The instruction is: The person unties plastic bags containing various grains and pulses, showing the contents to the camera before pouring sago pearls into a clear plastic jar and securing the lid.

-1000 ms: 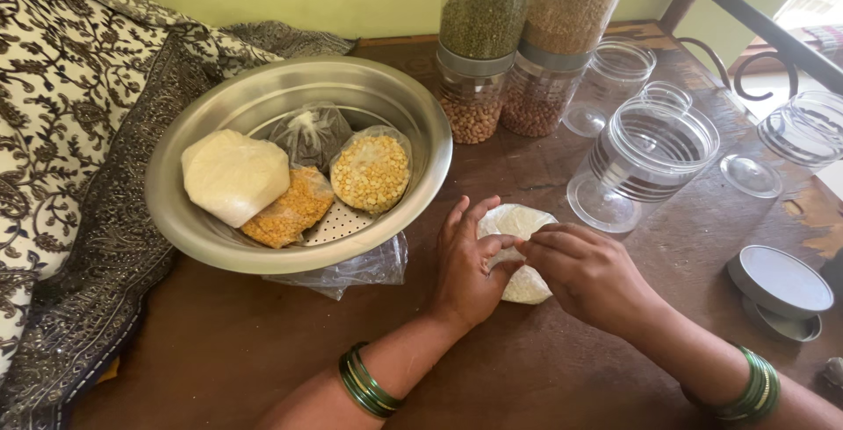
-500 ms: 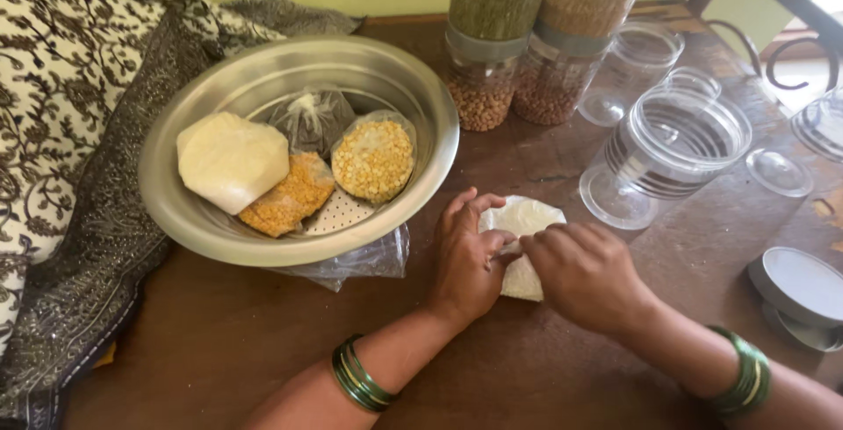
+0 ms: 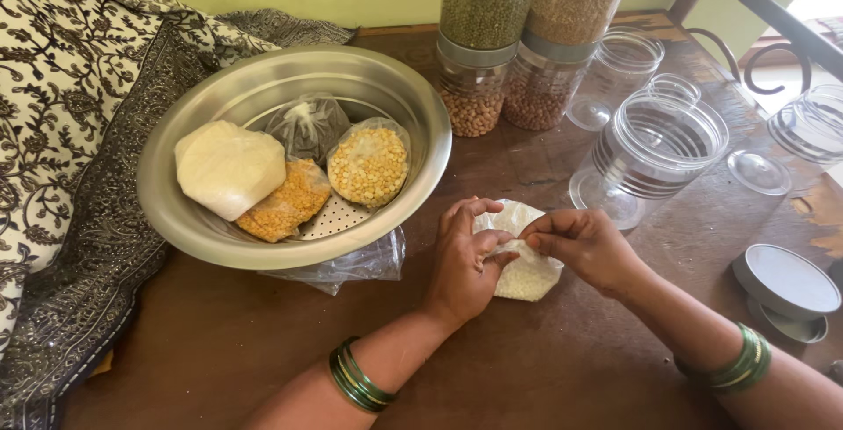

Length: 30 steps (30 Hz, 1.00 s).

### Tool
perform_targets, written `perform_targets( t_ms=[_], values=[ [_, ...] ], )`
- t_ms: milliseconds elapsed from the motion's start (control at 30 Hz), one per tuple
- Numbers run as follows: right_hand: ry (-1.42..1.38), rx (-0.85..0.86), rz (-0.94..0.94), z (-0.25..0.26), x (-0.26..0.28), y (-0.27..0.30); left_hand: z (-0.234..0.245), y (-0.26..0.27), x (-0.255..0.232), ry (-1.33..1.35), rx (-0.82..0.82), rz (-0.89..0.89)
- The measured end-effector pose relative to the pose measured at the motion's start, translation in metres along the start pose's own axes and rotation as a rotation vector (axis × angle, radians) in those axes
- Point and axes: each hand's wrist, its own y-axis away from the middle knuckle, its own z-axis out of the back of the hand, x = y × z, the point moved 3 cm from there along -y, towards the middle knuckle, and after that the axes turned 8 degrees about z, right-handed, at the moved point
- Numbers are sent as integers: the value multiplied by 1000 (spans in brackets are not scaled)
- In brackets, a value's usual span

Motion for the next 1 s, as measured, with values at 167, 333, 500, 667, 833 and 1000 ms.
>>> perform_targets(
  t_ms=[167,333,500,667,833,1000],
  values=[
    [731,77,308,-9,50,10,-1,1,0,-25,32,-3],
    [1261,185,712,-33,90,24,-2,2,0,-55,41,-25],
    [1609,201,865,-51,92,33,-3,3,-4,-114,34,-99],
    [1599,152,874,-52,83,33,2,2,-11,-114,26,-134],
    [1436,160,733,-43,70,29,5,-1,-16,-123,49,-158],
    [1395,148,768,-40,63,32,-4,6,4,-187,36,-200]
  ],
)
